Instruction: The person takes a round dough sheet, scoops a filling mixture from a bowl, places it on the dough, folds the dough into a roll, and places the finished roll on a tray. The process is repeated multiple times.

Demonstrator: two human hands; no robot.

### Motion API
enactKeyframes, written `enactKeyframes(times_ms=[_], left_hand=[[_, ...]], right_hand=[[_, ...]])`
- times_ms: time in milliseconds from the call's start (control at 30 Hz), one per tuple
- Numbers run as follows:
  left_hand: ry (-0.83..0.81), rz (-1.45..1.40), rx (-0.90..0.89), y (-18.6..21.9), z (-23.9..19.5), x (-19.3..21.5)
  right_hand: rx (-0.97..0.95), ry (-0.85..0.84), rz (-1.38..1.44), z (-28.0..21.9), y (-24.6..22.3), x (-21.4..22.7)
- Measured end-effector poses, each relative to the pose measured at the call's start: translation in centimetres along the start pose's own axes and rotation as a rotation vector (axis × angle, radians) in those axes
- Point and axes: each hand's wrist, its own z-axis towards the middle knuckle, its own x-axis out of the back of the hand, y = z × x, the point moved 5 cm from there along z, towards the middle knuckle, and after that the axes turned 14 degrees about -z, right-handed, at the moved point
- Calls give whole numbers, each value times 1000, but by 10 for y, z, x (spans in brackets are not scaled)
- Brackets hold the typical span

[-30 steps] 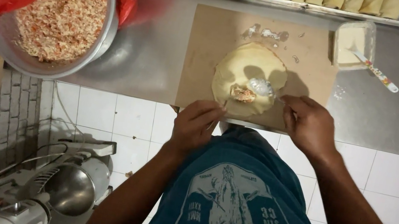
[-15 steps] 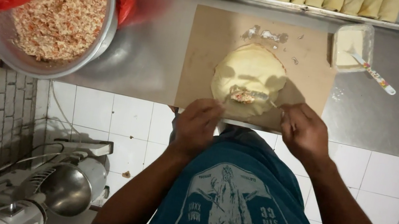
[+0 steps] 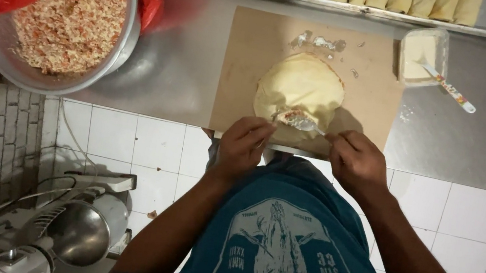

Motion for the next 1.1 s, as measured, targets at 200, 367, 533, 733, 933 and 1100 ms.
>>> enactKeyframes(times_ms=[200, 367, 533, 733, 933, 1100], left_hand=[[8, -2, -22, 14, 13, 9], [-38, 43, -37, 7, -12, 6], [-61, 1, 21, -1, -14, 2], [-17, 56, -2, 10, 5, 11], [96, 64, -61, 28, 19, 61], [123, 224, -168, 43, 36, 127]], right_hand=[[-145, -28, 91, -7, 8, -4], [-224, -110, 57, -21, 21, -28], [-201, -111, 31, -20, 14, -37], [-198, -34, 74, -14, 9, -21], [-236, -49, 270, -11, 7, -28], [-494, -100, 802, 21, 4, -38]])
